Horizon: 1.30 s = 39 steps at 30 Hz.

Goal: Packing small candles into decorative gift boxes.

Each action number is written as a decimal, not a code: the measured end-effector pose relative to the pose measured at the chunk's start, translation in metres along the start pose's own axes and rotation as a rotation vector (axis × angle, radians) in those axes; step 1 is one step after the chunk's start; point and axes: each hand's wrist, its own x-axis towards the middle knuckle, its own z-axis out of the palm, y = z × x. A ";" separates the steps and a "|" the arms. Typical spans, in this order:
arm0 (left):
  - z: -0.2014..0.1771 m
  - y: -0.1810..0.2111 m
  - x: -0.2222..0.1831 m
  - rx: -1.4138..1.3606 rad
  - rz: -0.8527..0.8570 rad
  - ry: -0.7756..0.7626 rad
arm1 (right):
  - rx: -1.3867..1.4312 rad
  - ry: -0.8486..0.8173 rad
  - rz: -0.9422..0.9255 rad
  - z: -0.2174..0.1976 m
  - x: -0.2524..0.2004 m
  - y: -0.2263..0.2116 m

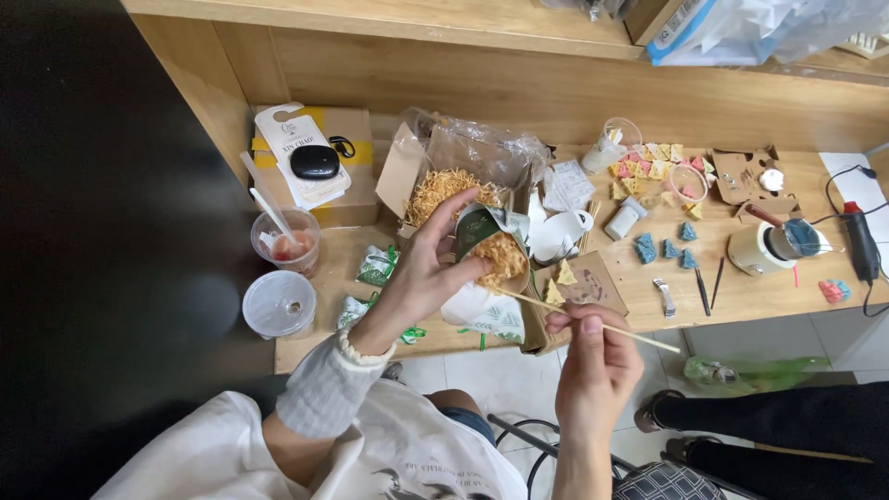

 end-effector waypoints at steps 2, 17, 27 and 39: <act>0.001 0.004 -0.001 0.019 -0.025 -0.010 | 0.155 0.019 0.049 -0.006 -0.001 0.007; 0.004 -0.016 0.003 -0.006 -0.092 -0.075 | -0.588 -0.132 -0.350 0.042 -0.006 -0.054; 0.004 -0.016 0.001 0.189 0.004 0.072 | -0.834 -0.073 -0.498 0.045 0.005 -0.059; -0.001 -0.020 0.004 0.163 0.038 0.080 | -0.750 -0.085 -0.502 0.044 0.015 -0.044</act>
